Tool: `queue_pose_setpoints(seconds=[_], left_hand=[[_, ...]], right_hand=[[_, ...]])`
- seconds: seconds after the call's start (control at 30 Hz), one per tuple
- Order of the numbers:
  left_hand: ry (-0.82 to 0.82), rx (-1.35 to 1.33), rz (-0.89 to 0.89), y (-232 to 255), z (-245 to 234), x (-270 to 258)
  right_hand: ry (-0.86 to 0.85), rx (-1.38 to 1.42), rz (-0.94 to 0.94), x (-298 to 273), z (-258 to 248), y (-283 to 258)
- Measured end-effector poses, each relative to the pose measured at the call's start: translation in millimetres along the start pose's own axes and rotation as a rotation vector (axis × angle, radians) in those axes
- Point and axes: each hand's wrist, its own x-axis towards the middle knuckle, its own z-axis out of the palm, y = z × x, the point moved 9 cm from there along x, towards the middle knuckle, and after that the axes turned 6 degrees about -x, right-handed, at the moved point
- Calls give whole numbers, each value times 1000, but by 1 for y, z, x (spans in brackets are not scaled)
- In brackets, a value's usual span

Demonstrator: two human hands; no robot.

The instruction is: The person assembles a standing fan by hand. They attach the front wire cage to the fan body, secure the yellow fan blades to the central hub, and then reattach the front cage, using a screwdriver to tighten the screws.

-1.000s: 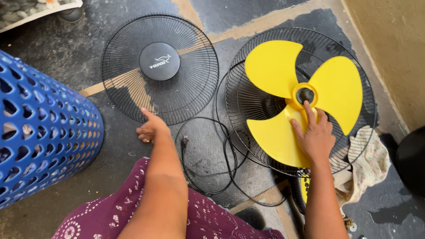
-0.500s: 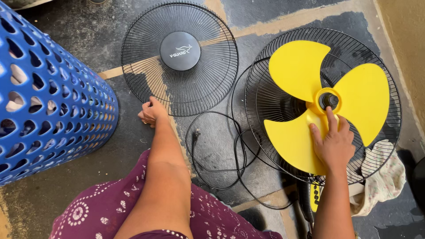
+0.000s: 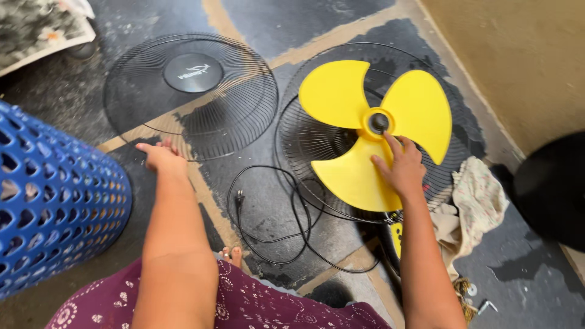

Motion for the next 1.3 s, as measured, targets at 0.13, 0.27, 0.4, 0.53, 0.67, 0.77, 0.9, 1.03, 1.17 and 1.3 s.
queue_pose_setpoints(seconds=[0.13,0.27,0.4,0.53,0.67,0.77,0.9,1.03,1.17,1.3], left_hand=[[-382,-91,-74,16,66,12],[-455,-357,36,56,149,-32],[-375,-184,406,107,212,-136],[-372,57,811,161,243,-253],[-619,-68,805,194,258,-334],[-872,-188,594,199,261,-389],[-1113,-226,142,137,234,-440],[-1002,-65,-138,-1,175,-441],[-931,74,-428,-127,123,-410],[-680,354,-397,-179,77,-386]], right_hand=[[-2,-13,125,-15,-3,16],[39,-14,182,-31,-8,18],[85,2,197,-40,-16,20],[112,56,204,-45,-16,23],[109,119,178,-44,-4,35],[304,180,169,-46,-20,46],[216,1183,303,-34,-46,71],[78,1984,341,-43,-76,85],[201,1726,780,-50,-8,183],[453,1590,1020,-72,58,234]])
